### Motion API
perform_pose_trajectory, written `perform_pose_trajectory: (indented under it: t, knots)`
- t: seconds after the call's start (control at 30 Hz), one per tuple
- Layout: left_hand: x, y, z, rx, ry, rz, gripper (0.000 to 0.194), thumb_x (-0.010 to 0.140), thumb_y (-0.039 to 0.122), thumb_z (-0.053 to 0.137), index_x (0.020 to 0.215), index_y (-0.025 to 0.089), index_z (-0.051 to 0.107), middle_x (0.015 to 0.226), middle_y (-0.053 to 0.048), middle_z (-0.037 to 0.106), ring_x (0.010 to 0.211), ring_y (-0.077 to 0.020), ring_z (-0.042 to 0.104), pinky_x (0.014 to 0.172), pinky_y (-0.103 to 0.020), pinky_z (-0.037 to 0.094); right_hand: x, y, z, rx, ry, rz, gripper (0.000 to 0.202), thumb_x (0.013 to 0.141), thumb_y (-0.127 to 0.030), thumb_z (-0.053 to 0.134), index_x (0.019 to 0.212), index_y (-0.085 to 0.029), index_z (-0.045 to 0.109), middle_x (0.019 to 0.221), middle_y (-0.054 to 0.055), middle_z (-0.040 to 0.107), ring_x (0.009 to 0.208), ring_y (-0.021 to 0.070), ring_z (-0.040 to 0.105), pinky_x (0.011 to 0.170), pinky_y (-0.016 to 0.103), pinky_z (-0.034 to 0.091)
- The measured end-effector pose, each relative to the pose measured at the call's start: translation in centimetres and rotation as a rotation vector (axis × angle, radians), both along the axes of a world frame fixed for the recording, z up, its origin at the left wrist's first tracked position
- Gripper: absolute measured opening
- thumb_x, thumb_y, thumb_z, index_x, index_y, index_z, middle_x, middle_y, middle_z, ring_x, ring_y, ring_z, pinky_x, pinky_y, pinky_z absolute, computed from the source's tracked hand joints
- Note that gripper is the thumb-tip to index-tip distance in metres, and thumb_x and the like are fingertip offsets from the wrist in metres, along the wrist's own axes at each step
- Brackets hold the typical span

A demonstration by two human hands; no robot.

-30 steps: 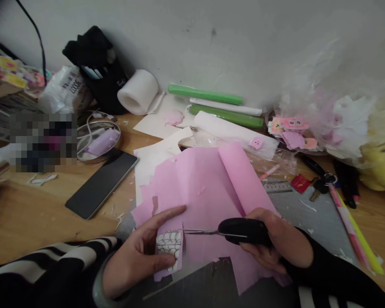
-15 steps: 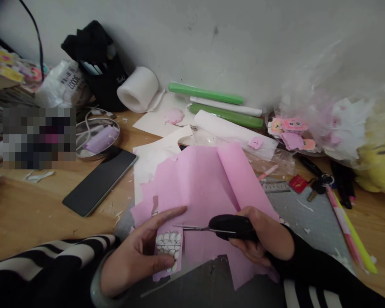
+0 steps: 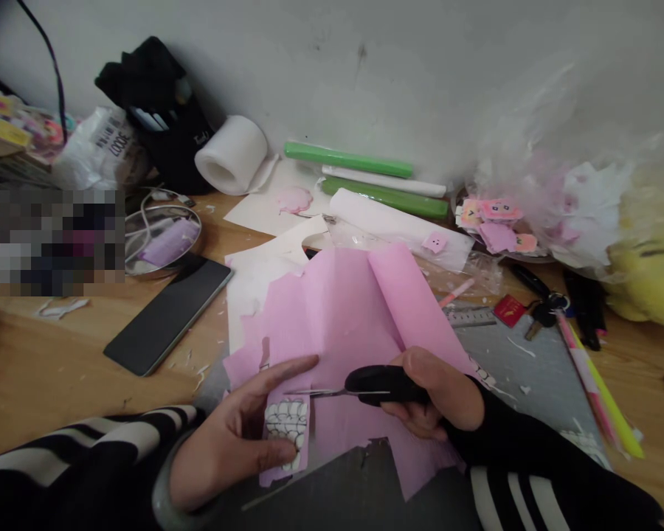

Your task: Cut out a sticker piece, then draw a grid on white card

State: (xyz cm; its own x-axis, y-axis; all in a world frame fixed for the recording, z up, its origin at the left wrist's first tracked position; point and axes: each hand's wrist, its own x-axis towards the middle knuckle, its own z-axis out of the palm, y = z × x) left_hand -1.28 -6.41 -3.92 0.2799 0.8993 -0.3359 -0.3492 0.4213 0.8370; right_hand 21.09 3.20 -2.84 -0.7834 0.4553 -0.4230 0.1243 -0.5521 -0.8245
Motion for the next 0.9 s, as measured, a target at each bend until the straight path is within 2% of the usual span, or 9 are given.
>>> perform_pose_trajectory:
  t: [0.17, 0.33, 0.47, 0.57, 0.7, 0.8, 0.9]
  knots:
    - [0.1, 0.1, 0.0, -0.001, -0.068, 0.006, 0.063, 0.063, 0.012, 0.073, 0.12, 0.03, 0.053, 0.099, -0.003, 0.06, 0.059, -0.0072, 0.045, 0.05, -0.018, 0.034, 0.2, 0.4, -0.3, -0.045, 0.018, 0.012, 0.062, 0.068, -0.073, 0.04, 0.049, -0.014, 0.05, 0.027, -0.009, 0.025, 0.019, 0.0046, 0.024, 0.02, 0.014, 0.015]
    - [0.1, 0.0, 0.0, -0.022, -0.047, 0.015, 0.066, 0.061, 0.011, 0.073, 0.121, 0.028, 0.053, 0.098, -0.004, 0.059, 0.058, -0.0069, 0.044, 0.049, -0.018, 0.033, 0.0, 0.5, 0.5, -0.033, 0.038, 0.007, 0.06, 0.067, -0.071, 0.043, 0.045, -0.016, 0.047, 0.025, -0.008, 0.025, 0.018, 0.0045, 0.023, 0.018, 0.014, 0.013]
    - [0.1, 0.0, -0.1, -0.03, -0.084, 0.002, 0.066, 0.061, 0.012, 0.074, 0.121, 0.029, 0.052, 0.097, -0.004, 0.06, 0.059, -0.0071, 0.046, 0.049, -0.018, 0.034, 0.1, 0.2, 0.6, 0.006, 0.041, -0.023, 0.061, 0.074, -0.071, 0.037, 0.05, -0.016, 0.046, 0.03, -0.009, 0.026, 0.021, 0.0027, 0.02, 0.021, 0.013, 0.01]
    - [0.0, 0.1, 0.0, -0.023, -0.108, 0.004, 0.066, 0.061, 0.013, 0.074, 0.122, 0.026, 0.052, 0.102, -0.006, 0.06, 0.066, -0.0106, 0.051, 0.055, -0.02, 0.039, 0.1, 0.0, 0.1, 0.018, 0.052, -0.008, 0.063, 0.069, -0.076, 0.039, 0.051, -0.015, 0.047, 0.031, -0.01, 0.027, 0.021, 0.0028, 0.021, 0.021, 0.014, 0.014]
    - [0.0, 0.1, 0.2, 0.015, -0.032, 0.027, 0.065, 0.061, 0.014, 0.075, 0.121, 0.026, 0.054, 0.11, -0.007, 0.059, 0.075, -0.0146, 0.055, 0.059, -0.022, 0.042, -0.3, -0.1, 0.1, 0.022, 0.064, 0.02, 0.064, 0.061, -0.078, 0.046, 0.051, -0.015, 0.048, 0.028, -0.009, 0.029, 0.02, 0.0039, 0.024, 0.02, 0.015, 0.016]
    - [0.0, 0.1, 0.2, 0.029, -0.037, 0.03, 0.064, 0.061, 0.012, 0.075, 0.119, 0.027, 0.055, 0.115, -0.007, 0.057, 0.083, -0.0164, 0.055, 0.064, -0.022, 0.043, -0.7, -0.2, 0.6, 0.026, 0.066, -0.006, 0.063, 0.064, -0.077, 0.044, 0.05, -0.016, 0.046, 0.028, -0.009, 0.027, 0.02, 0.0025, 0.021, 0.02, 0.013, 0.012]
    - [0.0, 0.1, 0.2, 0.014, -0.084, 0.011, 0.065, 0.061, 0.011, 0.075, 0.12, 0.029, 0.054, 0.113, -0.006, 0.058, 0.074, -0.0121, 0.053, 0.058, -0.02, 0.04, -0.8, -0.3, 0.8, 0.012, 0.075, -0.03, 0.06, 0.07, -0.072, 0.043, 0.049, -0.016, 0.045, 0.029, -0.01, 0.024, 0.02, 0.0017, 0.019, 0.02, 0.012, 0.01]
